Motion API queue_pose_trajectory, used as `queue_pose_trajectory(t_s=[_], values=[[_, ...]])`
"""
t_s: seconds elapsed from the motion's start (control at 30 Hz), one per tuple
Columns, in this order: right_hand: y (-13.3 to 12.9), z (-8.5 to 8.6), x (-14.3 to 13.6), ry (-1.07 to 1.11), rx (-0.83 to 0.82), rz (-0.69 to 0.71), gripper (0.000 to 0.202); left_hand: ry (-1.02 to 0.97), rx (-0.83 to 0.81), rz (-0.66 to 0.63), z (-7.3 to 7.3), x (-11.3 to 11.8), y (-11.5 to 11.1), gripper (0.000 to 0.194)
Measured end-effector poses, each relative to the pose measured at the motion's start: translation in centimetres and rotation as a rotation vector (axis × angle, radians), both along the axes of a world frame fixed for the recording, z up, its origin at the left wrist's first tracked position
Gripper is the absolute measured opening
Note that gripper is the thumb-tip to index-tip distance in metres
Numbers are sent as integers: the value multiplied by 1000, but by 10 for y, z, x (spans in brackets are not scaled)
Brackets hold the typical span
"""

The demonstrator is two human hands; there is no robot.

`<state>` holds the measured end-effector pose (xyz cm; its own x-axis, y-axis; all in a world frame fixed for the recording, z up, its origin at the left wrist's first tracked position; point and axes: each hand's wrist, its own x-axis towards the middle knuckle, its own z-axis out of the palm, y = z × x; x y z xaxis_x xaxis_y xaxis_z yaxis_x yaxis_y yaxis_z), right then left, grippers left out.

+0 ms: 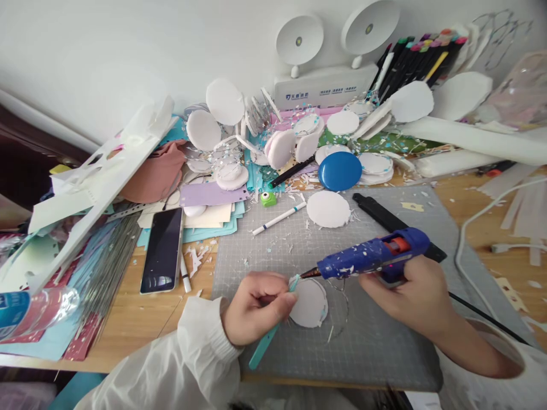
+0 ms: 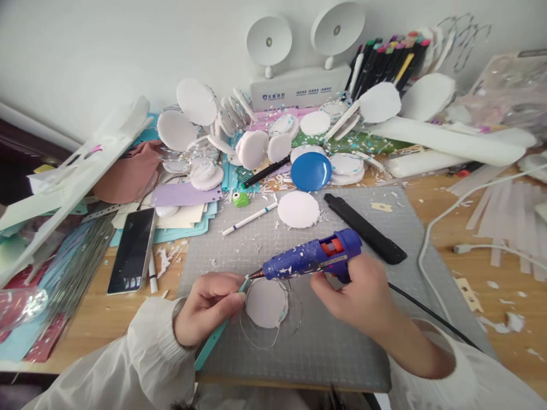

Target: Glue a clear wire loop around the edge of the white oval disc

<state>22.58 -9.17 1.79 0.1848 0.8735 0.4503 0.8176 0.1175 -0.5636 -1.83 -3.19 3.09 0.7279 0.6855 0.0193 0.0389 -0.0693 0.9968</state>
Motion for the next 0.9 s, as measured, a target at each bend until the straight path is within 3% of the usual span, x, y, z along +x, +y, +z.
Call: queue_pose_trajectory(t_s=[0.1,0.2,0.37,0.5,0.57,0.67,0.8,0.9], values=[[1,1,0,-191,85,28,33,-12,4,-1,0,0,0,50],[2,0,1,-244,92,35,32,-11,2,0,-1,0,0,50],[4,-1,2,-329,213,-3,10,-25,-1,1,-1,-2,0,48],[5,0,14,-280,183,-269,22,-31,-12,6,-1,-4,-1,47],[6,1,29,-223,151,-463,33,-22,-21,26,0,-4,-1,47],[5,3,60,-213,105,-712,30,-35,-42,68,0,-5,-1,46],[-4,-3,94,-212,-101,-789,58,-68,-101,88,-2,-6,-1,43],[-12,-12,103,-175,-219,-723,56,-62,-132,99,-4,-6,-2,42]])
